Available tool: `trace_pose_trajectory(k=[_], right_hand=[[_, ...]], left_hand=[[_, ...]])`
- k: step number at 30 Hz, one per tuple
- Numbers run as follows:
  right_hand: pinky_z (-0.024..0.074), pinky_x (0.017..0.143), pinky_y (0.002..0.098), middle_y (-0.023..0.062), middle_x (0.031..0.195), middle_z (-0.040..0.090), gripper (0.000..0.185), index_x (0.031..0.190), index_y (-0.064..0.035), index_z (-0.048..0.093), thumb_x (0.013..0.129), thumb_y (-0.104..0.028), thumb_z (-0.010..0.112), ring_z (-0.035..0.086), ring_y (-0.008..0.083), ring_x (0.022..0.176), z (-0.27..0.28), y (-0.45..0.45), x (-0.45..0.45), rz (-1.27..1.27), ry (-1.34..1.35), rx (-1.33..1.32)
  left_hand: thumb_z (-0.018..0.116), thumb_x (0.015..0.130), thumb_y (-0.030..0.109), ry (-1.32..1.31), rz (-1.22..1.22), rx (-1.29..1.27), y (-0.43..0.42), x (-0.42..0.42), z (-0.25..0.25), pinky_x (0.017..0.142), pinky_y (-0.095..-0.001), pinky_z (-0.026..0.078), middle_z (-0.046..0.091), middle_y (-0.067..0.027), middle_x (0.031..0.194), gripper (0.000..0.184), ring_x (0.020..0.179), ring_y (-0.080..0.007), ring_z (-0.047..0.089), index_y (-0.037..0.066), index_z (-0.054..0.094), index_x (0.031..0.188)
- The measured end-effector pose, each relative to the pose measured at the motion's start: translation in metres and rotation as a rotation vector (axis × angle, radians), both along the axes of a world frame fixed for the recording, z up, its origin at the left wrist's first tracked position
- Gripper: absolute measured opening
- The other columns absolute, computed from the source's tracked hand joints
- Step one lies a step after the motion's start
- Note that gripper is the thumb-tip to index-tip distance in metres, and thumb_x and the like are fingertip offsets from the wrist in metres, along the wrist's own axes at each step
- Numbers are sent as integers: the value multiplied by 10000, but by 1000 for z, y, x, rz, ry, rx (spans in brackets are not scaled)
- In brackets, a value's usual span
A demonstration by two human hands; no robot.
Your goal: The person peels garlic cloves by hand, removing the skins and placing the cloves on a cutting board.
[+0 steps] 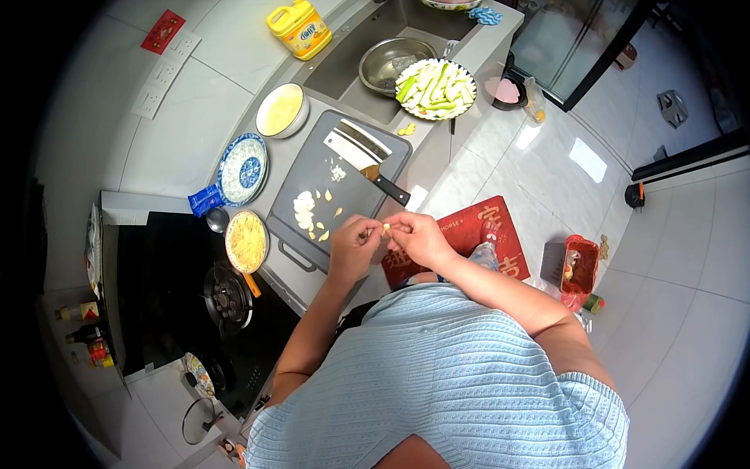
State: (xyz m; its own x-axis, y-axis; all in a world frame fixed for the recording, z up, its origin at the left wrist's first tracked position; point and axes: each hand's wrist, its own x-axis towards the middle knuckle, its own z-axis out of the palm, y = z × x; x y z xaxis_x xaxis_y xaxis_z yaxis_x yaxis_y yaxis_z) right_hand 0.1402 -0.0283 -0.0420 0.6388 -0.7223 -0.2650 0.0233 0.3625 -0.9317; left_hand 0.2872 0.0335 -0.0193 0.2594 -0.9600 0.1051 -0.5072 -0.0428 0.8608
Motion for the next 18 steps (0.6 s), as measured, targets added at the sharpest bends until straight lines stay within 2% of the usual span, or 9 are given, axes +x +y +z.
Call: trace_pose_trajectory(k=[3,5,6,8,11,12,14,18], right_hand=[[490,606,208,25,747,617,155,1020,30,601,889,-33,547,576,71,648,0,0,-1,17,-7,11],[492,612,209,28,762,621,157,1025,31,599,889,-28,546,577,75,652,1,0,-1,23,-13,19],[494,618,211,31,779,623,160,1030,32,596,889,-23,545,579,79,657,2,0,0,10,-50,31],[495,624,213,35,796,626,163,1036,33,594,889,-19,544,581,83,662,3,0,0,-5,-87,43],[496,631,216,39,813,628,166,1042,31,591,891,-18,542,584,87,670,-1,-1,1,-20,-118,53],[494,629,214,38,811,628,164,1040,29,592,892,-21,542,585,86,674,-3,-1,1,-23,-123,48],[493,627,213,37,808,628,163,1039,27,594,894,-25,542,587,85,679,-6,-1,0,-29,-128,44],[484,618,208,33,789,627,155,1028,23,601,898,-32,538,587,78,681,-4,0,0,-17,-39,4]], left_hand=[[632,800,22,-35,-19,5,0,0,-1,504,-202,436,573,-27,742,37,613,-57,511,-9,621,817],[622,820,45,201,55,168,1,1,-9,505,-199,434,571,-18,723,53,602,-41,512,-5,607,828],[622,820,45,201,54,168,1,1,-8,505,-199,434,571,-18,723,53,602,-41,512,-5,607,828],[617,836,70,395,103,307,0,1,-6,508,-197,434,569,-10,707,72,599,-31,517,1,598,837],[628,829,62,544,133,280,0,-1,-13,522,-194,448,573,-18,753,75,605,-44,530,-4,597,846],[628,829,62,544,133,281,0,-3,-10,522,-194,448,573,-18,753,75,605,-44,530,-4,597,846],[635,816,39,131,53,55,0,-7,-2,534,-192,468,578,-39,820,73,630,-71,554,-5,607,866],[636,800,11,2,23,7,1,-5,-1,551,-200,495,580,-61,876,75,672,-105,580,-5,622,872]])
